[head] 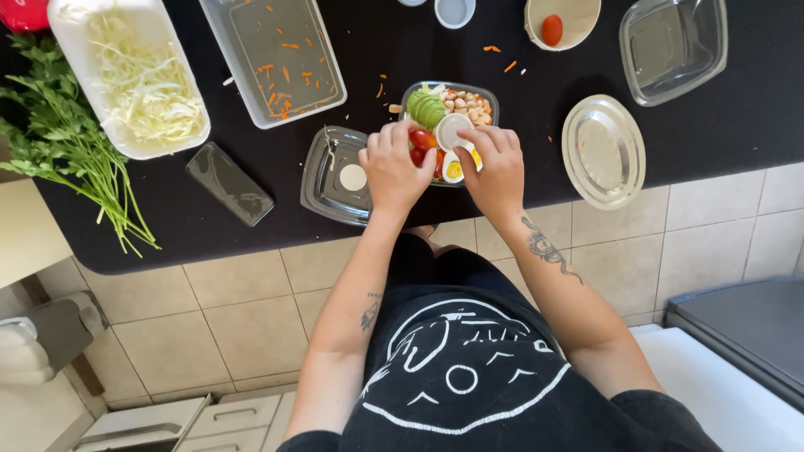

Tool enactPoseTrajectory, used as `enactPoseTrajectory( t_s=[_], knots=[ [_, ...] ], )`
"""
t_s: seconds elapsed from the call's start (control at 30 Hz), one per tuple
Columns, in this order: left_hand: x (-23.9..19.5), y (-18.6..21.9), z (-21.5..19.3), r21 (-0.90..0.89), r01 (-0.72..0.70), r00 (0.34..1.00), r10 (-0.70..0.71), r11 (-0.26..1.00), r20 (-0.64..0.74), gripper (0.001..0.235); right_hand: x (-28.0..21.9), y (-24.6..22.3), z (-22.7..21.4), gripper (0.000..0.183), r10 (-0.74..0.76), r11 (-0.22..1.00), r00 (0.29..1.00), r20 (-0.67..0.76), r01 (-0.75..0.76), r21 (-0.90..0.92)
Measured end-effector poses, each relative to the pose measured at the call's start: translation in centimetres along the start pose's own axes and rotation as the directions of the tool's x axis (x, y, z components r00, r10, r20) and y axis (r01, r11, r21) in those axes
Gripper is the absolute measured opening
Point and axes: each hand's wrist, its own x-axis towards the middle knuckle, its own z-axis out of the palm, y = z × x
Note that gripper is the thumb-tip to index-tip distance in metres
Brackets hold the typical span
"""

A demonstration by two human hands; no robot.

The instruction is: The person assembles a salad in a clear plastic container on a kitchen counter. They add shredded cabbage, chickpeas, cherry tomatoes, avocado, and hard-boiled egg slices, then place a lid on the container.

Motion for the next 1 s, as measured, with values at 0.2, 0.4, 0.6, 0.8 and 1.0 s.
enactPoseTrajectory(
  t_s=[0.2, 0.4, 0.6, 0.8, 1.0],
  knots=[
    [0.5, 0.6, -1.1, -0.065, 0.115, 0.993, -0.116, 0.991, -0.007, 0.059, -1.8, -0.7, 1.1, 0.030, -0.072, 0.985, 0.992, 0.101, 0.087, -0.150],
    [-2.3, -3.6, -5.2, -0.196, 0.224, 0.967, -0.243, 0.955, -0.077, 0.058, -2.0, -1.1, 1.9, 0.049, -0.132, 0.931, 0.972, 0.192, 0.188, -0.314],
    [-6.7, -8.2, -3.0, 0.015, 0.294, 0.954, -0.292, 0.956, -0.072, 0.055, -1.9, -1.3, 2.5, 0.041, -0.214, 0.893, 0.941, 0.262, 0.297, -0.338],
    [-5.6, -5.5, -4.4, 0.017, 0.272, 0.960, -0.270, 0.962, -0.069, 0.057, -1.9, -1.3, 3.1, 0.036, -0.250, 0.882, 0.882, 0.400, 0.378, -0.282],
    [-3.9, -1.4, -2.5, 0.001, 0.079, 0.995, -0.079, 0.997, 0.056, 0.046, -1.8, -1.1, 3.3, 0.041, -0.245, 0.858, 0.881, 0.404, 0.391, -0.333]
  ],
)
